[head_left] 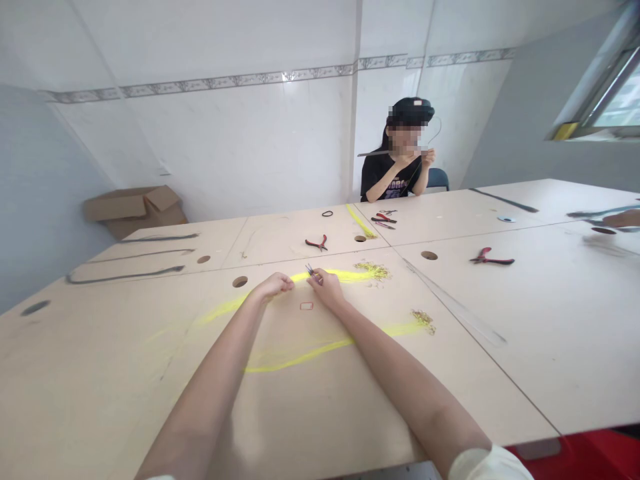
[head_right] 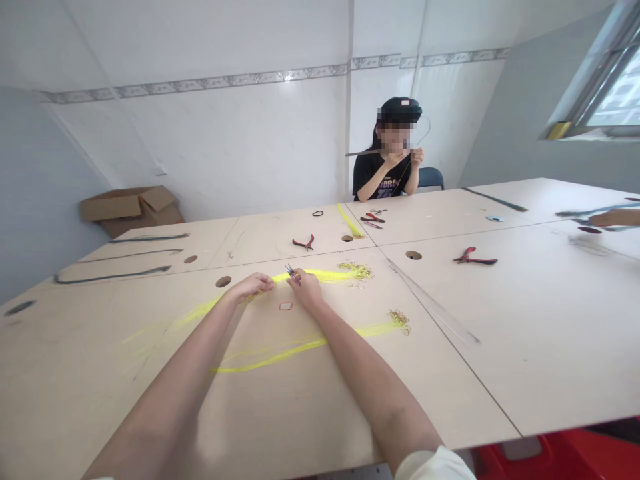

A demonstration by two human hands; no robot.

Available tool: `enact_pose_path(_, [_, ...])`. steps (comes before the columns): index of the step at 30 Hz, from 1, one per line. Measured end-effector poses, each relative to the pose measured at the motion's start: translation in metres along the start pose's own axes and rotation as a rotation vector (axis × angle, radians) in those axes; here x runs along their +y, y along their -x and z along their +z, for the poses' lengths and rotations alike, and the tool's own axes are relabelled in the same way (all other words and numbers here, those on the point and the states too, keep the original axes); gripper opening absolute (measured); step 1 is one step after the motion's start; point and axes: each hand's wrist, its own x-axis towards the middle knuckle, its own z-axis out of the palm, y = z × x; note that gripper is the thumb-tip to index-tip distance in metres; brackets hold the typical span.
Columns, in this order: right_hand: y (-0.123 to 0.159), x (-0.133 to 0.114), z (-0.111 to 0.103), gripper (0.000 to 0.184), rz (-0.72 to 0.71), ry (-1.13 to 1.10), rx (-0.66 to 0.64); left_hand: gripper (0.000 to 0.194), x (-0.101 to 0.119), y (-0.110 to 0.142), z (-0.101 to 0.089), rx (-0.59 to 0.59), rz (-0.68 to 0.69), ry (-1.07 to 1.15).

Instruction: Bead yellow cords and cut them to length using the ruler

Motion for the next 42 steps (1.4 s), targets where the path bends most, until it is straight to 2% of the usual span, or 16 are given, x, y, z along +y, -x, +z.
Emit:
enact_pose_path(3, [-0.002, -0.005, -0.002, 0.028, -0.003, -0.068, 0.037, 0.032, 0.006, 0.0, 0.0, -0.078, -0.08, -0.003])
enact_pose_path(7, [-0.005, -0.014, -0.003, 0.028, 0.002, -0.153, 0.054, 0.031, 0.011, 0.003, 0.002, -0.083, -0.104, 0.015])
enact_pose_path(12, [-0.005, -0.024, -0.002, 0.023, -0.022, -0.195, -0.002, 0.03, 0.015, 0.009, 0.007, -0.005, -0.01, 0.066])
enact_pose_path(17, [-0.006, -0.032, -0.006, 0.02, -0.06, -0.13, -0.037, 0.027, 0.022, 0.01, 0.012, 0.048, 0.098, 0.135])
enact_pose_path(23, [-0.008, -0.042, -0.016, 0.024, -0.112, -0.035, -0.133, 0.025, 0.034, 0.017, 0.008, 0.043, 0.175, 0.194])
enact_pose_path(28, [-0.01, -0.052, -0.026, 0.019, -0.172, -0.004, -0.185, 0.021, 0.05, 0.025, 0.002, 0.023, 0.23, 0.201])
enact_pose_path(33, [-0.012, -0.062, -0.034, 0.019, -0.213, -0.005, -0.161, 0.01, 0.064, 0.031, -0.003, 0.023, 0.254, 0.205])
enact_pose_path(42, [-0.013, -0.084, -0.056, 0.017, -0.197, -0.084, -0.048, 0.024, 0.085, 0.051, -0.019, 0.083, 0.283, 0.148])
